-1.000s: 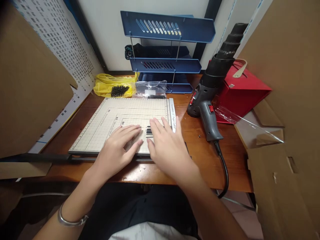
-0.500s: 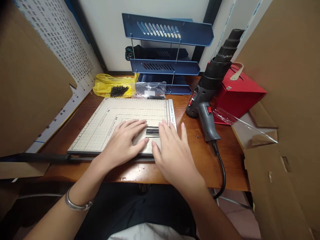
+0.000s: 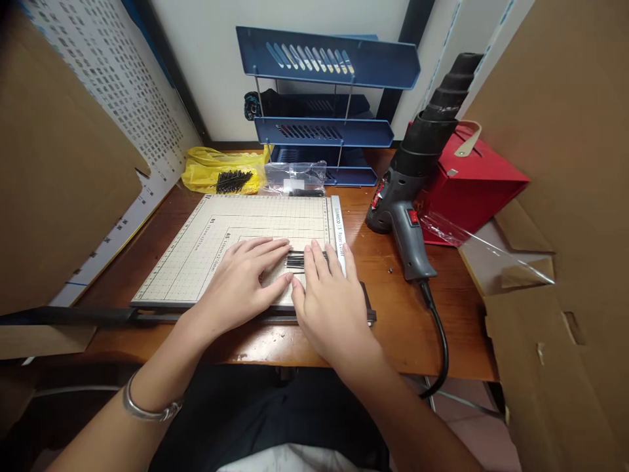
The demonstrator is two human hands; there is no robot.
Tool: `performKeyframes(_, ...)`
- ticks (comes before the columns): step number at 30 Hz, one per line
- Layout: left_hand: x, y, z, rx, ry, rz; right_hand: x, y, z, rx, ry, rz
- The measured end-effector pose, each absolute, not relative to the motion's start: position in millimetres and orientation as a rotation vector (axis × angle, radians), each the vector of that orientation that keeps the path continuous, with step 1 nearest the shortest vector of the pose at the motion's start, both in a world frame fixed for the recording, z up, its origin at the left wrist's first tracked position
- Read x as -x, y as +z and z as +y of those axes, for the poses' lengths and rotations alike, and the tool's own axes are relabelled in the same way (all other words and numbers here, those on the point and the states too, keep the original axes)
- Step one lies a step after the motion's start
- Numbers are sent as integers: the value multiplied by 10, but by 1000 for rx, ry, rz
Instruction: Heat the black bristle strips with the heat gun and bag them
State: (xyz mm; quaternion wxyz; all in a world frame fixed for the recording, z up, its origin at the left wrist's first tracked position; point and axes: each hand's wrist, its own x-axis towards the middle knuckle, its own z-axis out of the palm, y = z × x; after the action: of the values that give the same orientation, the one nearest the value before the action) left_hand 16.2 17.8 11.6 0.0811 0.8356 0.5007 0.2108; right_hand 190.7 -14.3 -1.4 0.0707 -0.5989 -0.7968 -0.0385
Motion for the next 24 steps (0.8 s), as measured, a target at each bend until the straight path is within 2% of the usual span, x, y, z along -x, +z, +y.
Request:
performKeyframes(15, -255, 36, 149, -2539, 672, 1584, -1914, -57, -149, 1740, -168, -2371)
performKeyframes(24, -306, 42, -31, -2698, 254, 1635, -1917, -78, -145, 1733, -187, -2363)
